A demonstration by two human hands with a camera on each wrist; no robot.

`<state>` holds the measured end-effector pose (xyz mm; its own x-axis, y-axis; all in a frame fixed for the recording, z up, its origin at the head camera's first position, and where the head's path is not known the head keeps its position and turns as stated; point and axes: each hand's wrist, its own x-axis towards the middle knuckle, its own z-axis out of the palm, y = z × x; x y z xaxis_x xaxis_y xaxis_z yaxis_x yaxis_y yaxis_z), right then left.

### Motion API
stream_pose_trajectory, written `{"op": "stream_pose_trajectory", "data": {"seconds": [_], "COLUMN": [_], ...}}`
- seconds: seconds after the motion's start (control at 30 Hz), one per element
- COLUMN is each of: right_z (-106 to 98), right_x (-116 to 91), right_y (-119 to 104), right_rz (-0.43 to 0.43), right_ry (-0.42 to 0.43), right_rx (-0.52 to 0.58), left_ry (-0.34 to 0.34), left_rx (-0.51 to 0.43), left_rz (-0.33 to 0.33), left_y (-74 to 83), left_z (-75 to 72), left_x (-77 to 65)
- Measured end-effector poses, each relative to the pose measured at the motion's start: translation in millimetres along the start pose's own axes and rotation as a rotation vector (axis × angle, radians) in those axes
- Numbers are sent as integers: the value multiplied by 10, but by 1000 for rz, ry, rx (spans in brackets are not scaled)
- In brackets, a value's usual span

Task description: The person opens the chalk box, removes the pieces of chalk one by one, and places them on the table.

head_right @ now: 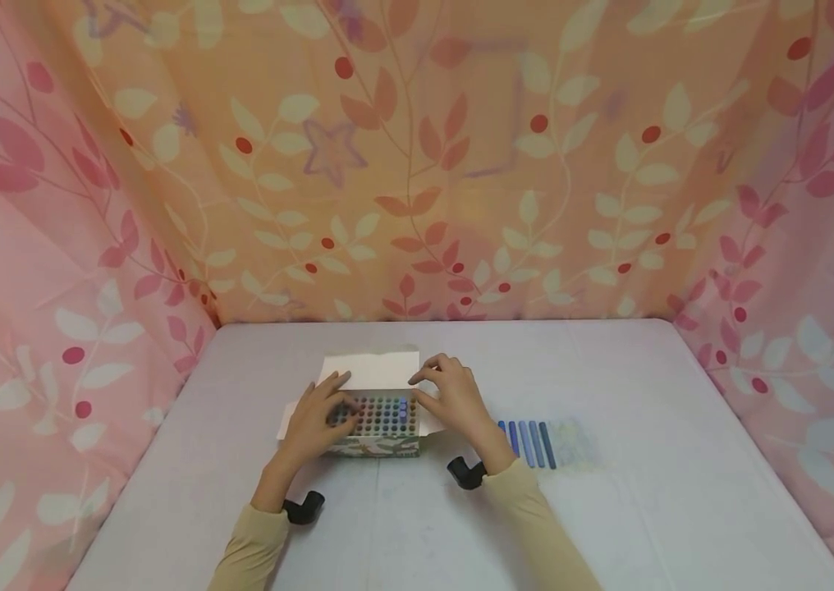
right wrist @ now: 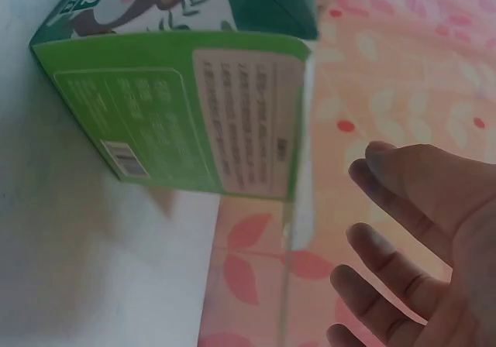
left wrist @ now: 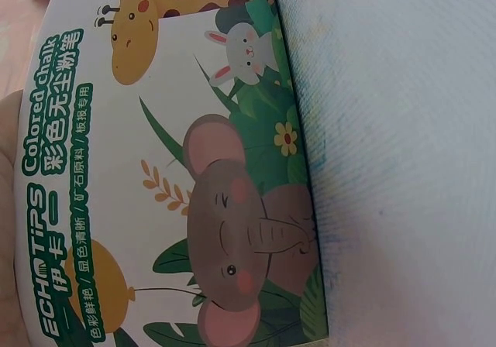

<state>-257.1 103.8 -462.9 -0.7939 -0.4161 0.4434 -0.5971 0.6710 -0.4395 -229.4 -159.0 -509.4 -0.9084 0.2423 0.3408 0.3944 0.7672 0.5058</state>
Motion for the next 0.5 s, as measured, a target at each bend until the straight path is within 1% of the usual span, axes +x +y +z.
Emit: {"op": "stream_pose_trajectory", "data": {"seconds": [0.1,0.27,0.4,0.5], "right_z": [86,190,222,223], "right_x": [29,30,11,12], "right_y": [-28,-37,-36,-37], "right_rz": [-10,-2,-1,-20], "right_ry": [-25,-77,-113,-118], "right_rx": [-43,-85,-82,-79], "left_ry": [1,13,4,-2], "left_rx": [8,14,15,13], "left_rz": [-1,8,1,-11], "left_y": [-7,0,13,17], "left_z": [6,9,6,2], "left_x": [-3,6,5,3]}}
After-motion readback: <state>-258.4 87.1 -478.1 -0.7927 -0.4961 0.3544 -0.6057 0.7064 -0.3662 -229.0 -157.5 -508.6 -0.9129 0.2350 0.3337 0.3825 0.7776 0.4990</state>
